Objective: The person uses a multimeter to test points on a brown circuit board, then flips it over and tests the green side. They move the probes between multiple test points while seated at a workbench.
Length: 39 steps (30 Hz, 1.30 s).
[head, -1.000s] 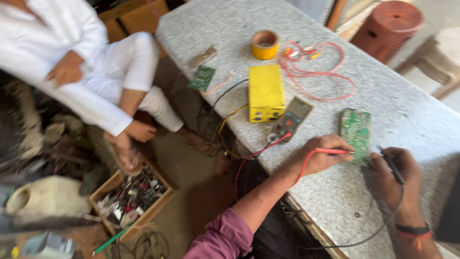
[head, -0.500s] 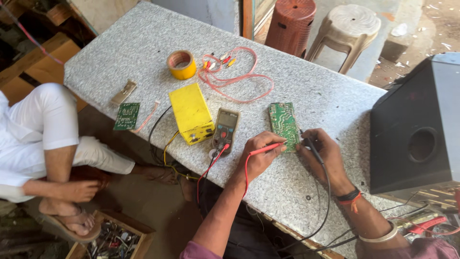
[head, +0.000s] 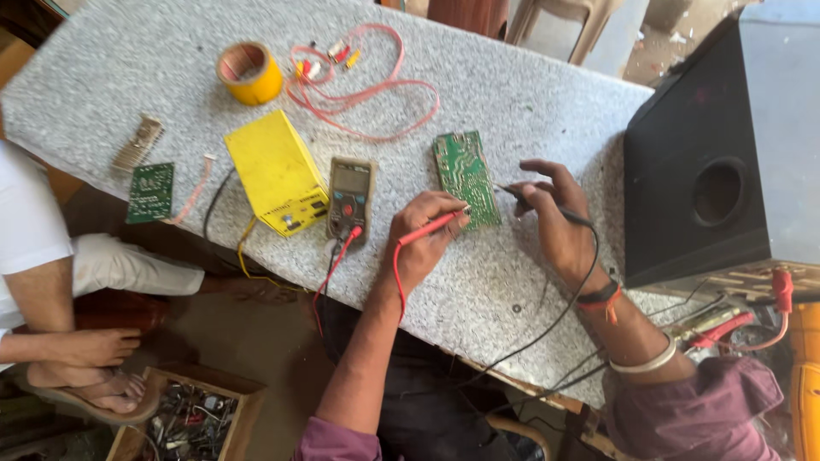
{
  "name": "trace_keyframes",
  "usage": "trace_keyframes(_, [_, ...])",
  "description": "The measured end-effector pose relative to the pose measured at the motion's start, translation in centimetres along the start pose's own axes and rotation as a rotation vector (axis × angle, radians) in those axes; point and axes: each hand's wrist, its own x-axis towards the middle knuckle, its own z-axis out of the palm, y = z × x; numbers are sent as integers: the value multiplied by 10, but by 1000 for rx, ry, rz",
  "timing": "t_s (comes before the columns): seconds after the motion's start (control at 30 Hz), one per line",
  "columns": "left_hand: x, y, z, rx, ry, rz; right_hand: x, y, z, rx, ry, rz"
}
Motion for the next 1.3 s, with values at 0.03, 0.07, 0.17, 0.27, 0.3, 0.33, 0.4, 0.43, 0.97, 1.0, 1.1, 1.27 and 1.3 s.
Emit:
trace_keyframes(0.03, [1,0,-1,-3,1,-8,2,-2,-1,-18,-24,32])
trace_keyframes(0.07, [-1,0,-1,-16,-2,-29,1,-4,-1,-35,-52,70])
trace_keyframes(0.17, [-2,2,-1,-41,-9,-55,-5,-9,7,208,-37,364])
trace_keyframes(0.27, [1,2,0,-42,1,-29,-6,-11,10,112,-72,315])
trace_keyframes(0.3, [0,2,0,-50,-2,-33,-6,-10,11,72,-66,259])
trace_keyframes(0.33, [0,1,0,-58,-3,-35,-6,-8,11,33,-60,201])
trace_keyframes(0.4, [0,0,0,-72,-8,-51,-4,-3,10,44,-42,205])
trace_keyframes(0.43, [0,-1,0,-80,-11,-59,-3,1,8,92,-29,270])
trace_keyframes(0.97, [-4,-9,3,-83,6,-145,4,10,4,377,69,422])
trace_keyframes(1.0, [-4,-9,4,-85,4,-153,4,8,4,315,53,405])
trace_keyframes(1.1, [-4,-10,4,-82,4,-154,4,4,4,209,9,388])
trace_keyframes(1.27, [-3,-11,3,-76,5,-159,4,5,5,261,-33,382])
trace_keyframes(1.3, [-3,-11,3,-71,0,-173,3,5,5,262,-37,377])
